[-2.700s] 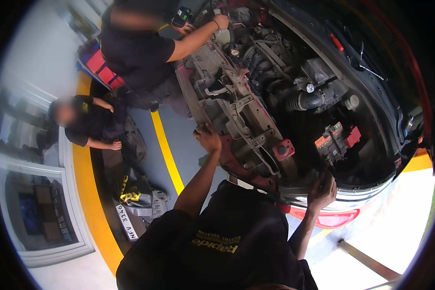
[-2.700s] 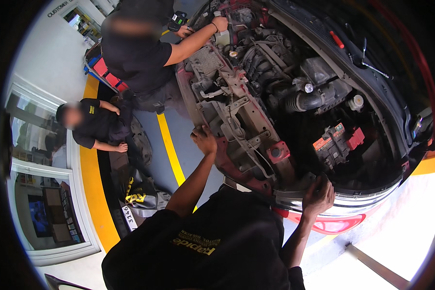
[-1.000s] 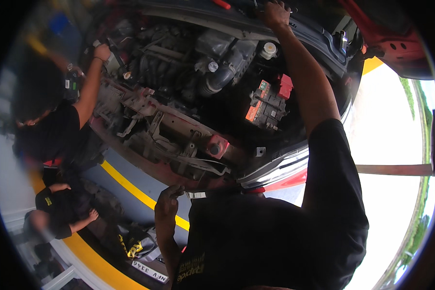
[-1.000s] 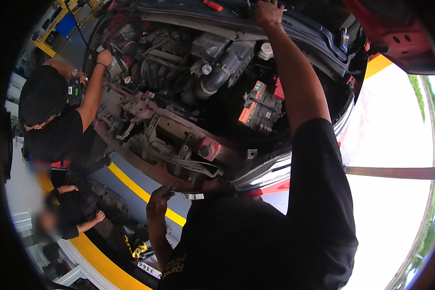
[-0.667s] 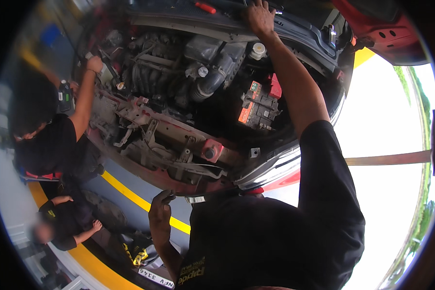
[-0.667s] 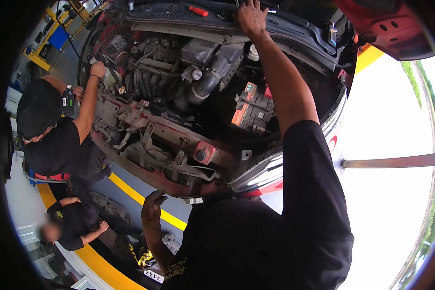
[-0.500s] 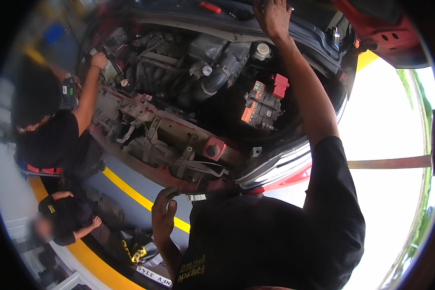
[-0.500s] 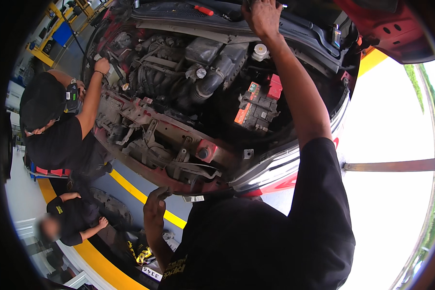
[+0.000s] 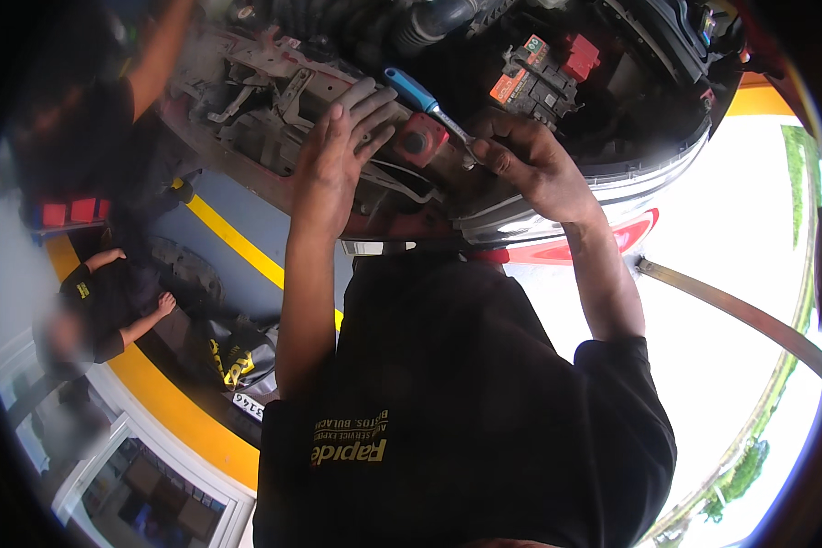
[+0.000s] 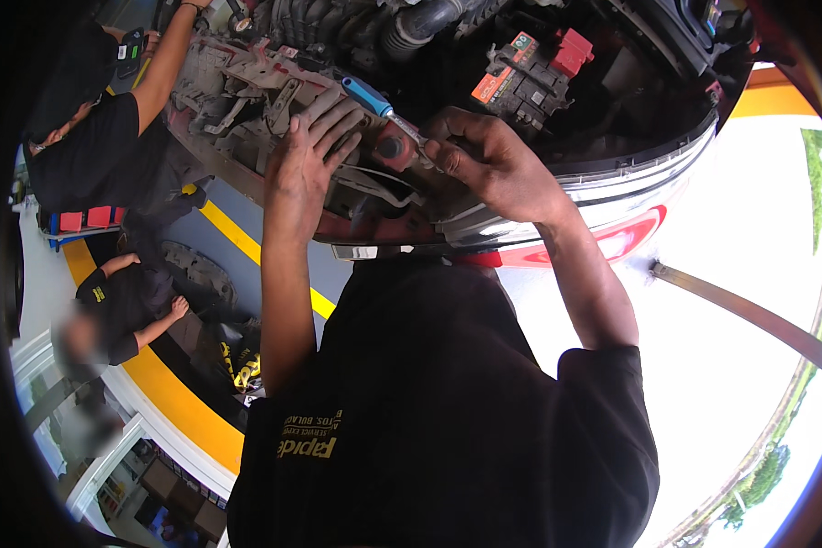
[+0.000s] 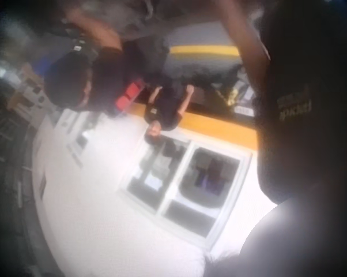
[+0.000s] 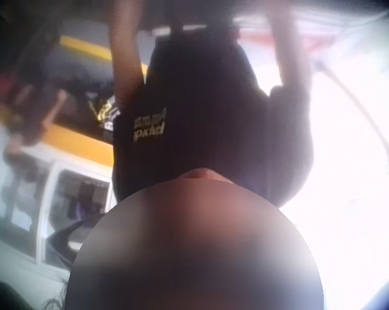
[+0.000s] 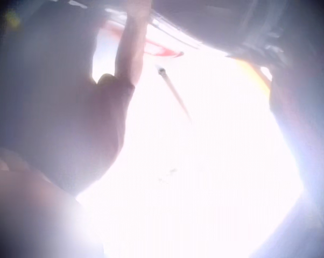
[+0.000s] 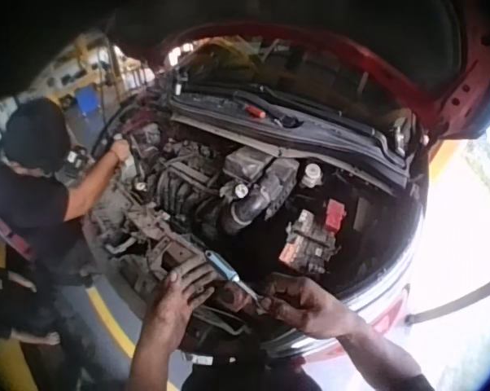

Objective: The person works under the hood of a red car, using a screwdriver to loosen and remove fasteners from a plastic engine cover. A coworker assists by holding parts and using a power tool. The person removes the cover and sets it aside, then continues to adjust components within the engine bay.

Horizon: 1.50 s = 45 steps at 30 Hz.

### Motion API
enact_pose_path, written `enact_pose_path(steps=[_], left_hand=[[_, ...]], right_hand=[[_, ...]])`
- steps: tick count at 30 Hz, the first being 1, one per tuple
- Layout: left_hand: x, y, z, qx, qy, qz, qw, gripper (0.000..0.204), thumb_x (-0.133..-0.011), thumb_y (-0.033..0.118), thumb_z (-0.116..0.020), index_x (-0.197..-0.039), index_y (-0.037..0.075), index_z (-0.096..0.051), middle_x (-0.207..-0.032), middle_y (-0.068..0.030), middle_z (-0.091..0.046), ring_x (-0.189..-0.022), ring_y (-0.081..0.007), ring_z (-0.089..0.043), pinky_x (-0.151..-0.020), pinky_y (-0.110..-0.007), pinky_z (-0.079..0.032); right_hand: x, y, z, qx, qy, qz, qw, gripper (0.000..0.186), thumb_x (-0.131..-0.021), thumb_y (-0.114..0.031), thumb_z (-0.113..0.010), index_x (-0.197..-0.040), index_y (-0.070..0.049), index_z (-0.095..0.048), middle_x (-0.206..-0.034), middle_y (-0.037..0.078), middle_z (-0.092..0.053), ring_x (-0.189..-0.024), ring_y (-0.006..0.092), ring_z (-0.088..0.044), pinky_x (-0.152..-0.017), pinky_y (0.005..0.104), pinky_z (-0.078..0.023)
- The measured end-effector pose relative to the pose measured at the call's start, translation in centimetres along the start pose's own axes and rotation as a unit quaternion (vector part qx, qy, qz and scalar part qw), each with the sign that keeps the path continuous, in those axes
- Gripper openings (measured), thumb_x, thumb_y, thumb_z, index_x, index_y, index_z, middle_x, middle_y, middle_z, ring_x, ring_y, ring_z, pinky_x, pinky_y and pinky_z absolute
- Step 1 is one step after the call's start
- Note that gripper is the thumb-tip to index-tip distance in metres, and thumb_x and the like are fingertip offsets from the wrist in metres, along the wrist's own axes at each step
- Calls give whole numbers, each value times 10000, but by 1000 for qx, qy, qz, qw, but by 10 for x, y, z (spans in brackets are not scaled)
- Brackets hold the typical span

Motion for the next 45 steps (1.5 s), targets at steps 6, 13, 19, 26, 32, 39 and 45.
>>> enact_pose_path(steps=[6, 13, 19, 26, 32, 39, 45], left_hand=[[-22, -31, -16, 114, -9, 25, 993, 582, -1200, 400, -550, -1631, 12, -498, -1585, -212, -615, -1506, -324, -589, -1265, -491, -488], [-23, -60, -12, 160, 58, 39, 985, 380, -1175, 218, -625, -1496, 15, -620, -1466, -171, -703, -1387, -304, -691, -1168, -449, -603], [-24, -66, -11, 160, 59, 25, 985, 324, -1172, 197, -628, -1441, 17, -638, -1429, -162, -719, -1378, -301, -694, -1166, -453, -607], [27, -76, -37, 176, 71, -34, 981, 295, -1159, 203, -659, -1432, 111, -600, -1450, -130, -711, -1424, -270, -657, -1272, -489, -506], [46, -97, -29, 178, 87, -27, 980, 318, -1163, 193, -649, -1461, 112, -574, -1493, -126, -693, -1451, -254, -636, -1275, -458, -500], [-18, -82, -13, 259, 97, 37, 960, 309, -1191, 336, -595, -1368, 89, -650, -1417, -137, -707, -1277, -220, -698, -1183, -409, -530], [-48, -78, -23, 472, 20, 62, 879, 474, -1224, 395, -482, -832, 149, -583, -646, 46, -383, -602, -104, -424, -704, -277, -429]], right_hand=[[-1, 34, -8, 28, -14, 9, 999, 200, -1141, -102, -627, -1263, 40, -700, -1109, 54, -676, -1056, 127, -642, -948, 309, -523], [0, 51, -6, 57, 17, -20, 998, 227, -1165, -140, -600, -1309, 9, -691, -1119, 72, -684, -1070, 131, -653, -949, 312, -538], [0, 51, 1, 53, 40, -108, 992, 255, -1161, -174, -637, -1349, -23, -719, -1171, 75, -728, -1123, 161, -677, -1009, 337, -538], [0, 38, 3, 183, 31, 21, 982, 226, -1107, -32, -583, -1295, -12, -706, -1169, 161, -710, -1138, 347, -711, -969, 429, -558], [-8, 45, -9, 247, -12, 93, 964, 284, -1034, -15, -640, -1313, -46, -687, -1260, 182, -713, -1159, 439, -713, -921, 503, -582], [-18, 45, -47, 440, 53, 31, 896, 431, -1065, -221, -675, -1476, -96, -642, -1269, 173, -727, -1072, 421, -762, -829, 507, -627], [-40, 48, -48, 596, 26, -84, 798, 386, -954, -265, -779, -1292, -92, -706, -1118, 141, -746, -1007, 343, -781, -771, 474, -641]])
Point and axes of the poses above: each hand's wrist, its own x-axis away from the middle knuckle, its own z-axis out of the back of the hand, y = z × x, the point moved 1 cm from there along -x, towards the middle knuckle
